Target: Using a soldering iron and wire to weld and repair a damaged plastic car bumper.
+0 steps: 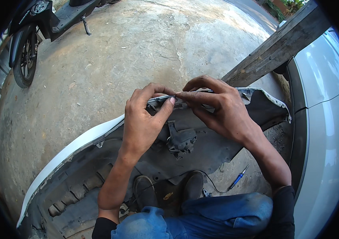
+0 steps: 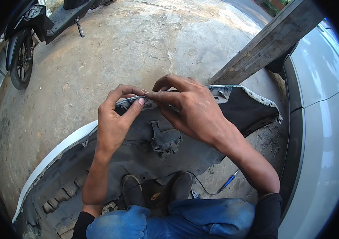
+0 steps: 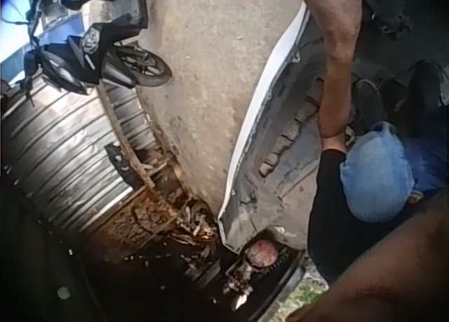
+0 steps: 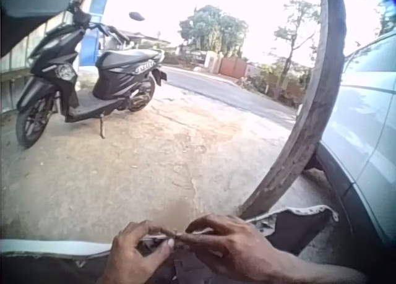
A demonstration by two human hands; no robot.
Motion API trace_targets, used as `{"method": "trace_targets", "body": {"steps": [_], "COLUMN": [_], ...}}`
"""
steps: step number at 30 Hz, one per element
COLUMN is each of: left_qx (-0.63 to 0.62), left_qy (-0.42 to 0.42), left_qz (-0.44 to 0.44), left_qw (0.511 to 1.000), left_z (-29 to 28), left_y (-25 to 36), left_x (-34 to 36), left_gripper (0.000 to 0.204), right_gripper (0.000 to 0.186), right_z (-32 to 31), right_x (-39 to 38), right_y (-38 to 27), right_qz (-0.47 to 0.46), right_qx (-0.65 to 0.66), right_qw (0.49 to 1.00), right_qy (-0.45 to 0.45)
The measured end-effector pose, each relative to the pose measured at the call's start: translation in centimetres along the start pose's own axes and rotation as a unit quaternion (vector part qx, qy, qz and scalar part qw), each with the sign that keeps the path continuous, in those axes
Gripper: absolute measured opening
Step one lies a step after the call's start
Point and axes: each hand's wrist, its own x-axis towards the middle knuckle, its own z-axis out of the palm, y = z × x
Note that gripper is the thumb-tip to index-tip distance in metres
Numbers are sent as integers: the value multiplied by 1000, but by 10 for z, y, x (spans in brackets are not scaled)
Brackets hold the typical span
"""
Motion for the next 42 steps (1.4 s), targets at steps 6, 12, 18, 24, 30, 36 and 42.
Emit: {"method": "trace_targets", "body": {"steps": [6, 12, 18, 24, 30, 36, 42], "left_qx": [29, 16, 11, 28, 27, 16, 10], "left_qy": [25, 40, 42, 39, 35, 23, 24], "left_qz": [63, 42, 17, 18, 36, 10, -2], "left_qw": [997, 998, 999, 999, 998, 1000, 1000], "left_z": [3, 4, 5, 6, 5, 7, 3], "left_y": [-2, 0, 0, 6, 4, 6, 7], "left_x": [-1, -1, 1, 2, 4, 6, 2], "left_gripper": [13, 13, 14, 14, 15, 15, 16], "right_gripper": [48, 46, 30, 33, 34, 37, 41], "right_z": [-2, -1, 1, 2, 2, 0, 1], "right_x": [1, 2, 0, -1, -2, -3, -5], "right_y": [-2, -1, 1, 0, -4, 3, 2], "right_qz": [36, 37, 5, -72, -82, -59, -32], "right_qx": [23, 20, -7, -126, -146, -102, -58], "right_qw": [999, 999, 1000, 989, 986, 993, 998], "right_qy": [-14, -12, 1, 12, 22, 15, 18]}}
